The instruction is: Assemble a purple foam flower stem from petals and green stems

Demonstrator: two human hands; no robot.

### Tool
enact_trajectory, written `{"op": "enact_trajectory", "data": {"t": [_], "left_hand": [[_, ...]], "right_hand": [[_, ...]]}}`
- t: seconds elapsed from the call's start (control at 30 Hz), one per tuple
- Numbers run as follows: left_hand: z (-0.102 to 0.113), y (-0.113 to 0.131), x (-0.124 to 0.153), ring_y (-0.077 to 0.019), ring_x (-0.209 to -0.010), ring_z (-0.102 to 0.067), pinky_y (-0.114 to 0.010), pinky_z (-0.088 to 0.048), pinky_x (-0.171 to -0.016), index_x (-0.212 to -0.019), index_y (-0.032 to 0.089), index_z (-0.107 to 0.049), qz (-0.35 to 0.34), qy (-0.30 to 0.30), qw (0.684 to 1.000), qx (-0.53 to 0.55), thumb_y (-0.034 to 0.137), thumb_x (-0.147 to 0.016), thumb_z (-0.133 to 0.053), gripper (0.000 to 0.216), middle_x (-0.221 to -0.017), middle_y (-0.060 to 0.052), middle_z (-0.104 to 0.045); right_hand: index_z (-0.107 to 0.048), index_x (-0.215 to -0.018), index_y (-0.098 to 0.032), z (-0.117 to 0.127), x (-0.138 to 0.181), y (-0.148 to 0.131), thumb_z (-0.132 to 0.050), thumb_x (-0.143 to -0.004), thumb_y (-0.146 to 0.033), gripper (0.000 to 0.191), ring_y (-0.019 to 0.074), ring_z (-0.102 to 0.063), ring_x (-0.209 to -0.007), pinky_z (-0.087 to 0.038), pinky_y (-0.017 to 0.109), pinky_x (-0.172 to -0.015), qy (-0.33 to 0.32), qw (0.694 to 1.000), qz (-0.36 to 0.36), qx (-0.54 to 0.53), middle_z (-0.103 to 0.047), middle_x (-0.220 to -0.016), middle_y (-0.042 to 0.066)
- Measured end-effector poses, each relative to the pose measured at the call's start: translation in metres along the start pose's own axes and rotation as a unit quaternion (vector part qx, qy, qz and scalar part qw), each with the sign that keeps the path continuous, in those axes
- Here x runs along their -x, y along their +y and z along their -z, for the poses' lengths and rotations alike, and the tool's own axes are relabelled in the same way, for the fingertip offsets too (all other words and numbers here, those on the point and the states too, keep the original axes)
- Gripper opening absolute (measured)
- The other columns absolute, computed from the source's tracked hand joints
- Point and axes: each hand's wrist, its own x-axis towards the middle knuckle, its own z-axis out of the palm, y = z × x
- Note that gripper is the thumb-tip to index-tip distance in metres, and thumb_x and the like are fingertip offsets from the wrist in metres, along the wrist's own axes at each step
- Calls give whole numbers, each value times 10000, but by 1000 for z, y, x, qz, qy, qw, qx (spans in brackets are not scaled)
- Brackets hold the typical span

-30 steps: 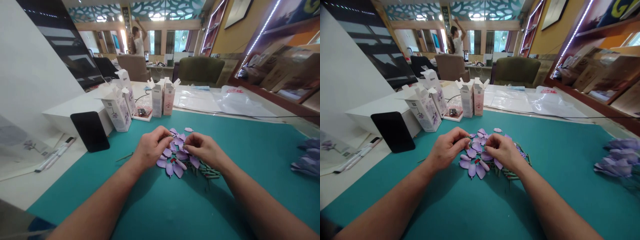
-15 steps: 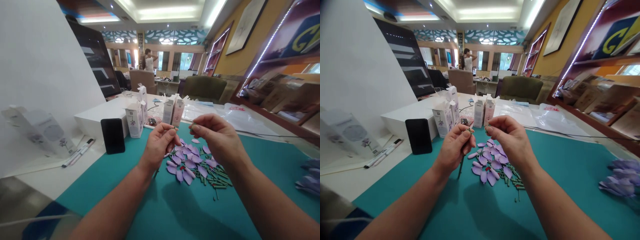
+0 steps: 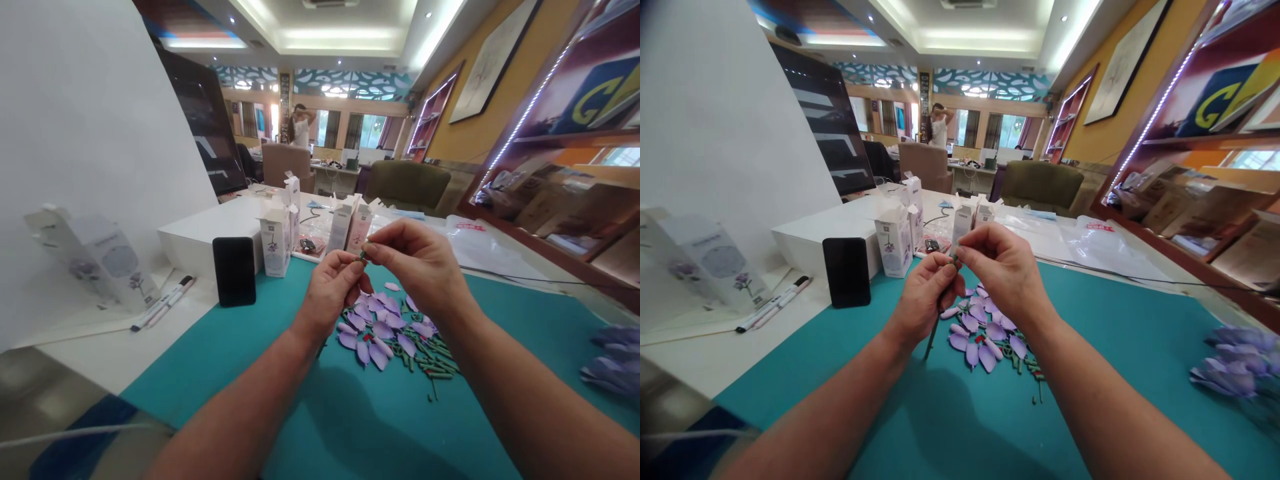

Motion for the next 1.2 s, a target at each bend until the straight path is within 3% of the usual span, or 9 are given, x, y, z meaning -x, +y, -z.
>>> {"op": "enact_trajectory", "data": {"t": [0.73,1.2], "left_hand": [[0,-1,0,-29,-371,-360,-161,-210,-370,-825,182,-474,6,14,1000,-5,405,-755,-665,302,-538,35,-599],[2,-4,-2,-25,-374,-362,-156,-214,-367,-816,169,-489,2,-5,1000,-10,362,-776,-649,254,-550,35,-600]], "right_hand": [[-564,-693,-193,-1,0,-1,-645,-729,-194,89,103,-531,-573,-405,254,-515,-9,994,56,92,-581,-632,-32],[-552,-708,-202,-2,4,7,-625,-741,-171,86,102,-522,-577,-417,258,-553,-9,996,38,76,-572,-616,-43]]}}
